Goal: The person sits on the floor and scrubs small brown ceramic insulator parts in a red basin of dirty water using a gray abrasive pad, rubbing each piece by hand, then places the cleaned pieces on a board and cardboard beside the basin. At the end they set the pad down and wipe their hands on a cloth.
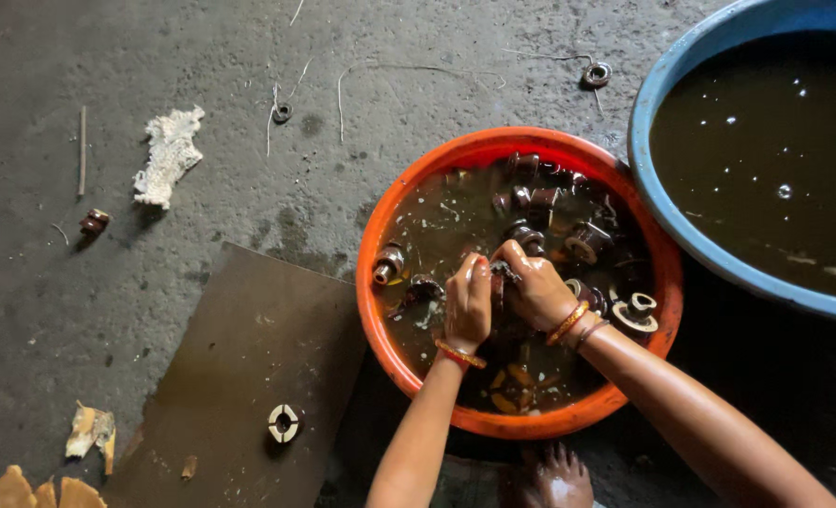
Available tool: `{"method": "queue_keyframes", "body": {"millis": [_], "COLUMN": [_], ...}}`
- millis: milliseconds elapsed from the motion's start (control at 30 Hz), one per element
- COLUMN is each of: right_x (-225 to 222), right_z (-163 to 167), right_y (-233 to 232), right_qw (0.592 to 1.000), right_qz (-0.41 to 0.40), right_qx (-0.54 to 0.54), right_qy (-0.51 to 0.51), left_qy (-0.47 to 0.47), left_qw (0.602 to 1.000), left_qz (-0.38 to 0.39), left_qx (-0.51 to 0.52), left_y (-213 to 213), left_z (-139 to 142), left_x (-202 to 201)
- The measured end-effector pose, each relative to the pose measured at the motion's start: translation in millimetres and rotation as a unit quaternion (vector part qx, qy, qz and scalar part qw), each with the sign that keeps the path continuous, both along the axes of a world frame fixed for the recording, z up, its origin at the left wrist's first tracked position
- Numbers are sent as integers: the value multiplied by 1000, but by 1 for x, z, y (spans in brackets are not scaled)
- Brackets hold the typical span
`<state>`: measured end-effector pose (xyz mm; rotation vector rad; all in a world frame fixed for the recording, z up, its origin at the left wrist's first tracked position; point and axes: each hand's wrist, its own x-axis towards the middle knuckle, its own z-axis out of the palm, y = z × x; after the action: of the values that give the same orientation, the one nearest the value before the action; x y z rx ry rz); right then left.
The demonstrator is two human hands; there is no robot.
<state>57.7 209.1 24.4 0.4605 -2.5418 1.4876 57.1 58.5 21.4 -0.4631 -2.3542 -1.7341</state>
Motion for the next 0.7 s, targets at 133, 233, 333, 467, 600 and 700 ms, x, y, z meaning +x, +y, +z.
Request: {"method": "queue_keyframes", "body": {"millis": [133, 233, 333, 467, 600, 700], "right_x": [-2, -9, -14, -1, 18, 21], "right_z": [-26, -42, -46, -36, -26, -26], "right_y": [-6, -5, 1, 13, 15, 11], "right_qw": [994, 964, 895, 987, 973, 985], "right_qz": [-13, 66, 168, -54, -74, -47], "right_qx": [-44, -163, -325, 68, 168, 146], "right_qy": [-97, -201, -256, -135, -143, -78], "left_qy": [-22, 43, 141, 200, 94, -108], "left_qw": [998, 998, 987, 959, 949, 881], "left_qz": [55, 45, 52, 164, 295, 421], "left_qx": [20, 13, -54, -117, -53, -185], "left_y": [-7, -10, -15, -47, -142, -236], "left_z": [-2, -3, 0, 9, 9, -6], "left_x": [15, 17, 17, 18, 26, 41]}}
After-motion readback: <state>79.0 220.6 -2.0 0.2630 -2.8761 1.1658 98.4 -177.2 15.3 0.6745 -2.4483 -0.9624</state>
